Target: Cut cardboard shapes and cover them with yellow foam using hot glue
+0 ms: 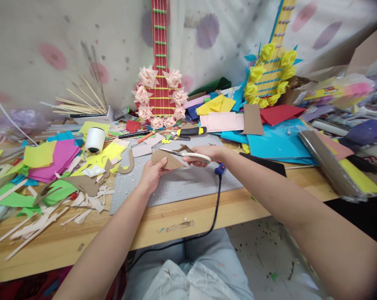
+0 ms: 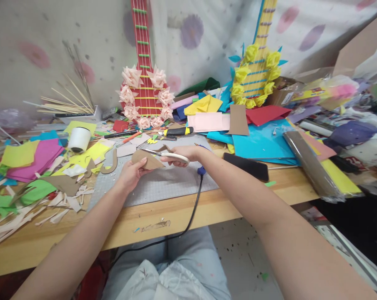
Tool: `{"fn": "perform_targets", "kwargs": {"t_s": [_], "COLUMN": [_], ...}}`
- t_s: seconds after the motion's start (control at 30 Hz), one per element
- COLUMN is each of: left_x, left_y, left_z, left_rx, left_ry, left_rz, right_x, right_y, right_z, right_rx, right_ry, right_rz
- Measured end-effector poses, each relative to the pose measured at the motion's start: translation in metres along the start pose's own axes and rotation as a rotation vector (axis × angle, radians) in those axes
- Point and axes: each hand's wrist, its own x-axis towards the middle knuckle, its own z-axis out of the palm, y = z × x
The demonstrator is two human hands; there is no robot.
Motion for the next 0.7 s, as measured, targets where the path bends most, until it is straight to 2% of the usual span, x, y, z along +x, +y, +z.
{"fn": "perform_targets", "kwargs": {"t_s": [0.13, 0.23, 0.37, 0.47, 0.57, 0.7], "left_x": [-0.002, -0.002, 0.004, 0.01, 0.014, 0.013], "left_y": [-0.002, -0.002, 0.002, 0.005, 0.006, 0.01], "left_z": [0.003, 0.002, -0.006, -0.016, -0.026, -0.031], "left_rx": [0.037, 0.057, 0.156, 0.281, 0.537, 1.118], "left_ry": [-0.044, -0.023, 0.035, 0.066, 0.09, 0.27], "left_rz": [-0.012, -0.025, -0.047, -0.012, 0.067, 0.269], "right_x": [0.002, 0.003, -0.002, -0.005, -0.002, 0.009], "right_y": [0.003, 0.004, 0.005, 0.007, 0.014, 0.03], "right_z": [-0.004, -0.004, -0.002, 0.0, 0.001, 0.008], "right_rx": [-0.042, -0.023, 0.094, 0.226, 0.3, 0.372], "right_ry": [-0.004, 0.005, -0.003, 0.033, 0.067, 0.132], "right_rz": [-0.027, -0.034, -0.074, -0.177, -0.251, -0.312]}}
